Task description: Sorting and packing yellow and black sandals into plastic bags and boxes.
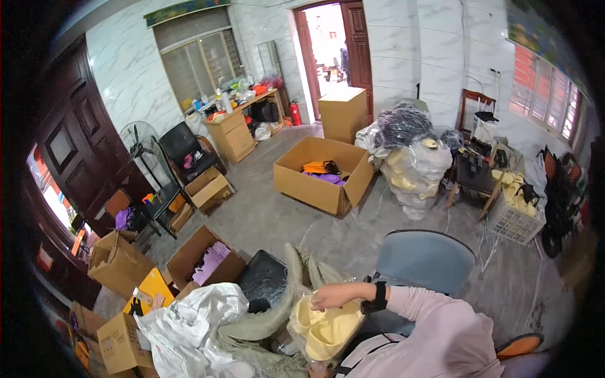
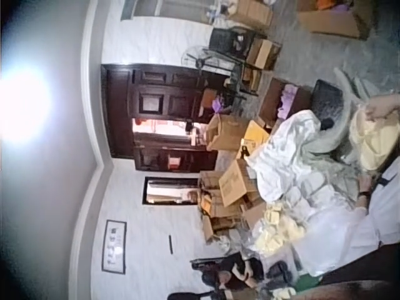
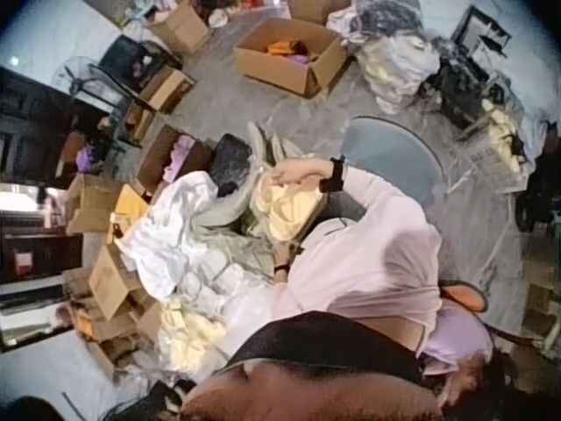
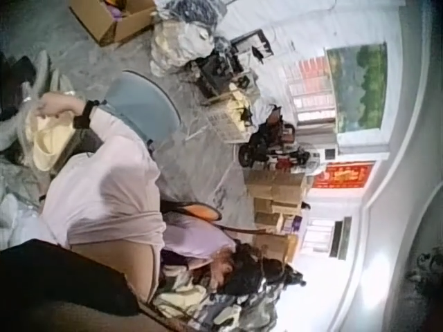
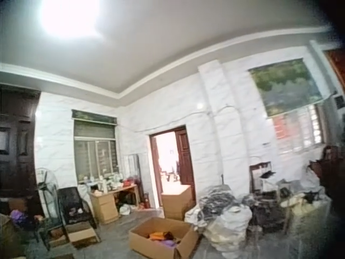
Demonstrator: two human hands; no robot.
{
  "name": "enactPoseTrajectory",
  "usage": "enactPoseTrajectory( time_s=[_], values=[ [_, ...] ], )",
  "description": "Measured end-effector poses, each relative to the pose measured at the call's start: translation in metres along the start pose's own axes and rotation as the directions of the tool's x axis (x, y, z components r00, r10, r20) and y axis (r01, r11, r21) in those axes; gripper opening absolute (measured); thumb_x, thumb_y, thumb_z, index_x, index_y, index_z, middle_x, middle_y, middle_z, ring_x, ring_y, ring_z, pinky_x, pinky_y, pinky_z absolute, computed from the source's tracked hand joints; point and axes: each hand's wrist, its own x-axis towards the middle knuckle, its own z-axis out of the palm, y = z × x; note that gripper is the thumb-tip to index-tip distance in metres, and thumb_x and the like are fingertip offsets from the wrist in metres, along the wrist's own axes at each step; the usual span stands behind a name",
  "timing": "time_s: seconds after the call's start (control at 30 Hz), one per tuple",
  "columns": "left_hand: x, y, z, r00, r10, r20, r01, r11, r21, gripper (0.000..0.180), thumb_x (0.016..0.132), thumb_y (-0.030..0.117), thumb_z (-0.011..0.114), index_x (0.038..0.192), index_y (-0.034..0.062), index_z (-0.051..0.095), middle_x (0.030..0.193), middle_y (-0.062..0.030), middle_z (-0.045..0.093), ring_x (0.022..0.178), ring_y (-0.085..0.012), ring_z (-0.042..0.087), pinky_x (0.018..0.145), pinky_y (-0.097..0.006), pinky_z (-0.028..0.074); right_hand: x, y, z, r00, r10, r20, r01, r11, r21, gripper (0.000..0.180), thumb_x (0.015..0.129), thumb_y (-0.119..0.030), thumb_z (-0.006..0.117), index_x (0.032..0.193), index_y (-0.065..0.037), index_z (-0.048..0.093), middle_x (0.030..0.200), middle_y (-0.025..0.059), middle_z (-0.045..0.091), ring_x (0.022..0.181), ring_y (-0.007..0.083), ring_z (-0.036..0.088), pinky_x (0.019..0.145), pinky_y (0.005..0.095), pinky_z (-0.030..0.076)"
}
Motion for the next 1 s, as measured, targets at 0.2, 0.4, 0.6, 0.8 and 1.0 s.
enactPoseTrajectory(
  time_s=[0.2, 0.4, 0.6, 0.8, 1.0],
  values=[
    [0.036, -0.013, -0.032, 0.779, 0.343, 0.525, 0.318, 0.505, -0.802, 0.050, 0.084, 0.040, 0.055, 0.124, 0.0127, 0.045, 0.113, -0.0188, 0.055, 0.101, -0.0367, 0.051, 0.091, -0.043, 0.037, 0.016, 0.054, 0.029, 0.990, -0.038, -0.133, 0.017, 0.987, -0.158, 0.032, 0.087, -0.029, 0.051, 0.074, 0.000, 0.060, 0.057, 0.0114, 0.057, 0.047, 0.0250, 0.055, 0.047, 0.0367, 0.041],
    [0.031, -0.012, -0.047, 0.773, 0.311, 0.552, 0.505, 0.225, -0.834, 0.053, 0.082, 0.041, 0.057, 0.118, 0.0045, 0.047, 0.108, -0.0196, 0.056, 0.101, -0.0350, 0.051, 0.091, -0.039, 0.036, 0.053, 0.025, 0.074, 0.956, -0.271, -0.109, 0.193, 0.866, -0.461, 0.012, 0.071, -0.017, 0.056, 0.075, -0.008, 0.061, 0.078, 0.0146, 0.062, 0.071, 0.0346, 0.059, 0.057, 0.0447, 0.044],
    [0.020, -0.001, -0.044, 0.746, 0.186, 0.639, 0.665, -0.192, -0.721, 0.057, 0.080, 0.042, 0.060, 0.112, -0.0037, 0.048, 0.104, -0.0204, 0.056, 0.100, -0.0333, 0.050, 0.091, -0.036, 0.036, 0.079, -0.014, 0.101, 0.877, -0.474, -0.081, 0.418, 0.835, -0.359, 0.013, 0.078, -0.015, 0.051, 0.086, -0.008, 0.058, 0.081, 0.0139, 0.060, 0.073, 0.0303, 0.060, 0.059, 0.0397, 0.046],
    [0.030, -0.054, -0.164, 0.836, -0.081, 0.543, 0.494, -0.319, -0.809, 0.038, 0.086, 0.021, 0.050, 0.116, -0.0023, 0.048, 0.089, -0.0221, 0.056, 0.082, -0.0315, 0.053, 0.074, -0.036, 0.041, 0.107, 0.019, 0.120, 0.843, -0.529, -0.097, 0.443, 0.786, -0.431, 0.024, 0.071, -0.013, 0.057, 0.094, -0.005, 0.060, 0.090, 0.0125, 0.057, 0.081, 0.0318, 0.056, 0.069, 0.0409, 0.046],
    [0.013, -0.062, -0.185, 0.847, -0.125, 0.517, 0.515, -0.051, -0.855, 0.037, 0.085, 0.020, 0.048, 0.117, 0.0005, 0.048, 0.085, -0.0204, 0.059, 0.078, -0.0353, 0.057, 0.066, -0.042, 0.042, 0.128, 0.031, 0.171, 0.833, -0.466, -0.298, 0.457, 0.883, -0.105, 0.025, 0.069, -0.010, 0.056, 0.093, -0.002, 0.059, 0.090, 0.0196, 0.055, 0.086, 0.0366, 0.053, 0.074, 0.0429, 0.044]
  ],
)
